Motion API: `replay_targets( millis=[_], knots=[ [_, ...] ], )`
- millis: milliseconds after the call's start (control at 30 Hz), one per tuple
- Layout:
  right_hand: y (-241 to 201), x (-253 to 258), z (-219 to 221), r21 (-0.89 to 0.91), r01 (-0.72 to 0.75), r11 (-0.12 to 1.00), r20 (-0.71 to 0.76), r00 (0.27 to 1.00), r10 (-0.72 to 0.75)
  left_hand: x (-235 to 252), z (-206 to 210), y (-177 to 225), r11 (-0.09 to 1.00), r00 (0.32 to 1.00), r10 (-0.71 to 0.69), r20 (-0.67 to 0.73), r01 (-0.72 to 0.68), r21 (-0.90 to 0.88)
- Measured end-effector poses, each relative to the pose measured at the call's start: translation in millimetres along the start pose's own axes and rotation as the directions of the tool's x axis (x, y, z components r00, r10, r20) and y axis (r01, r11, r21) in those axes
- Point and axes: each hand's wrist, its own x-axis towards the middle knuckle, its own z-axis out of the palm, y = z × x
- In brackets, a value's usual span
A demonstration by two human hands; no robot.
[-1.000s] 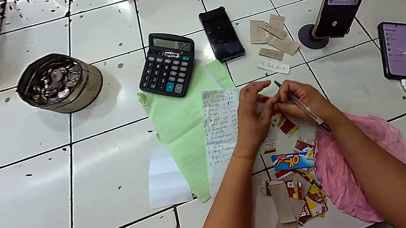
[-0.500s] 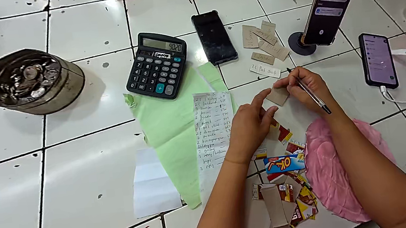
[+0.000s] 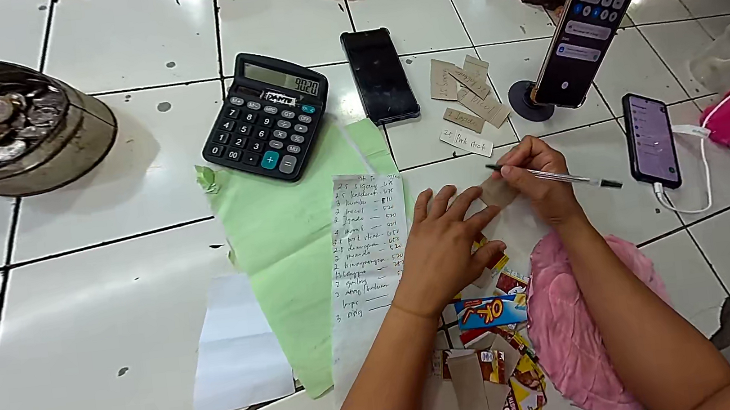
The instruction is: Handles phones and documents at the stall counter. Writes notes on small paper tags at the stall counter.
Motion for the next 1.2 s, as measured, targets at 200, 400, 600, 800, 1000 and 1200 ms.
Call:
replay_targets(
  millis=[200,400,600,800,1000,1200],
  knots=[
    [6.2,-2.5,9.8,-0.026,-0.002,1.0,-0.014,1.0,0.001,-0.9,-2.4,0.7,1.0,0.999,-0.011,0.035,0.012,-0.009],
    [6.3,-3.7,12.2,-0.12,-0.017,0.993,-0.002,1.0,0.017,-1.5,-1.8,-0.4,1.0,0.999,-0.016,0.05,0.016,0.01],
    [5.7,-2.8,11.0,-0.114,-0.01,0.993,0.001,1.0,0.01,-2.0,-0.9,0.2,1.0,0.999,-0.025,0.029,0.025,-0.007],
    [3.9,-2.8,13.3,-0.148,0.002,0.989,-0.047,0.999,-0.009,-2.2,-1.1,0.6,1.0,0.999,-0.025,0.029,0.025,0.001],
    [3.0,-2.6,12.2,-0.153,0.002,0.988,-0.048,0.999,-0.009,-1.9,0.0,0.4,1.0,1.0,-0.022,0.017,0.022,0.004],
    [3.6,-2.1,11.6,-0.153,0.006,0.988,-0.072,0.997,-0.017,-2.3,-1.1,1.4,1.0,0.999,-0.029,0.026,0.029,0.003]
  ],
)
